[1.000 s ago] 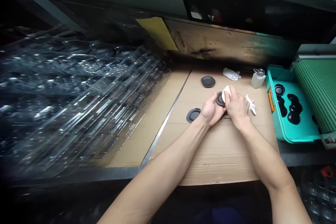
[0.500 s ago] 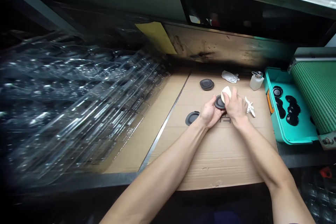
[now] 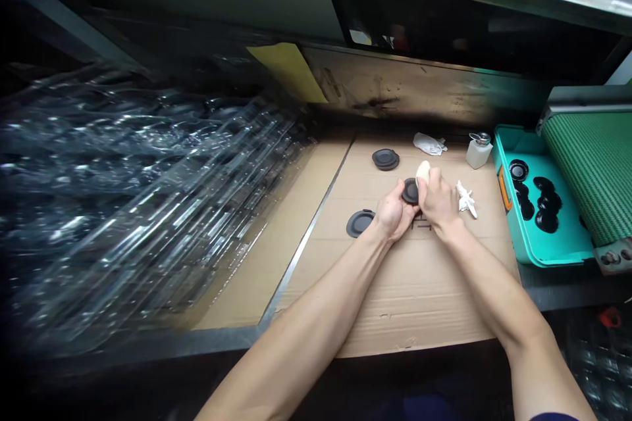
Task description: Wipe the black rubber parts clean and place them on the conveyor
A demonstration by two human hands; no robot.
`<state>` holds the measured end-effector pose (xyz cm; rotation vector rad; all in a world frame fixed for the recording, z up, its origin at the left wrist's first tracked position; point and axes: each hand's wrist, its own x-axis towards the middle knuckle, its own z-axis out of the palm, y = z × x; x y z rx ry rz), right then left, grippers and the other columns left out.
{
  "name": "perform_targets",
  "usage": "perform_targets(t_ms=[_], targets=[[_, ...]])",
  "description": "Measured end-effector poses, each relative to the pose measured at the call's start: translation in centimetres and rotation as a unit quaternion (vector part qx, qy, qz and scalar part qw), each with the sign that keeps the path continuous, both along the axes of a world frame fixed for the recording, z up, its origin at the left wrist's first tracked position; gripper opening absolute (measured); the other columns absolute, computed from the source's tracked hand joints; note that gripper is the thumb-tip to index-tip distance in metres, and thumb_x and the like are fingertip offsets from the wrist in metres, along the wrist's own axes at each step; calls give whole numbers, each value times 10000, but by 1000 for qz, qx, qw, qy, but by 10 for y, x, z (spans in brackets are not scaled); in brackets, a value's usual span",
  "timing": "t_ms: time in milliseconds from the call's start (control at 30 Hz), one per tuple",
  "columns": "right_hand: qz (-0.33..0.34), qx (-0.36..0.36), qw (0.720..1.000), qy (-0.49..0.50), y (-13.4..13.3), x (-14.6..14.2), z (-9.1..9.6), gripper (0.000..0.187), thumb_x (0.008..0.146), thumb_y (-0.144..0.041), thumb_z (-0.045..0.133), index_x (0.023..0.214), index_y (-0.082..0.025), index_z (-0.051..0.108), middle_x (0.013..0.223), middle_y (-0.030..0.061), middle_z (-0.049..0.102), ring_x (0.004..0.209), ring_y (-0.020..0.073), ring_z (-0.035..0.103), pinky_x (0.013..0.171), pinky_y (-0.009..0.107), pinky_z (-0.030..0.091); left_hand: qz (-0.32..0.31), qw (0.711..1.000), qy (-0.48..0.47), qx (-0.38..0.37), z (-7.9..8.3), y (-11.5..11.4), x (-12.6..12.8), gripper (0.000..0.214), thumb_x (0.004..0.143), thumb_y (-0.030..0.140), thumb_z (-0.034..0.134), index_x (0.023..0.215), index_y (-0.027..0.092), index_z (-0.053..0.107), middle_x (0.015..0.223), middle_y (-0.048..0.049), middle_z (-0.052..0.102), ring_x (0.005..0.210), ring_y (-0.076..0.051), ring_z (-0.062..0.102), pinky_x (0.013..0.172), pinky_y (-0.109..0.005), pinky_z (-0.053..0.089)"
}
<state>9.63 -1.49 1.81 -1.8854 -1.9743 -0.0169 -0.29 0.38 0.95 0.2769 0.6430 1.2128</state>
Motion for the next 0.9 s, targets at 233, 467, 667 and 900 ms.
perform_targets(t_ms=[233,467,667,900], targets=[[0,12,1000,22,9,10,-2,365,1077,-443,384,1248,-179,571,1125,151,755,945,289,730,762,315,487,4,1000,15,0,1,2,-1,372,1098,303,393,1083,93,699,1042,-152,792,1062,-225,753,1016,-379,572],[-36,88,969,229,15,37,-2,423,1014,-536,451,1245,-198,562,932,83,762,815,255,700,745,331,496,-54,996,-40,-53,3,14,-20,474,1099,366,297,1136,81,674,1084,-216,769,1045,-273,757,861,-379,632],[57,-44,931,358,14,41,0,331,876,-506,601,992,-206,678,823,9,735,740,188,664,670,274,496,-29,998,-25,-44,-1,14,-17,437,1092,344,314,1115,109,682,1045,-168,776,1033,-259,747,916,-419,618],[35,-60,928,365,12,25,2,285,799,-451,649,879,-184,711,768,7,713,709,173,639,651,266,476,-49,998,31,16,-12,9,-3,349,1086,336,407,1083,117,679,1097,-144,759,1063,-235,733,1014,-384,563]])
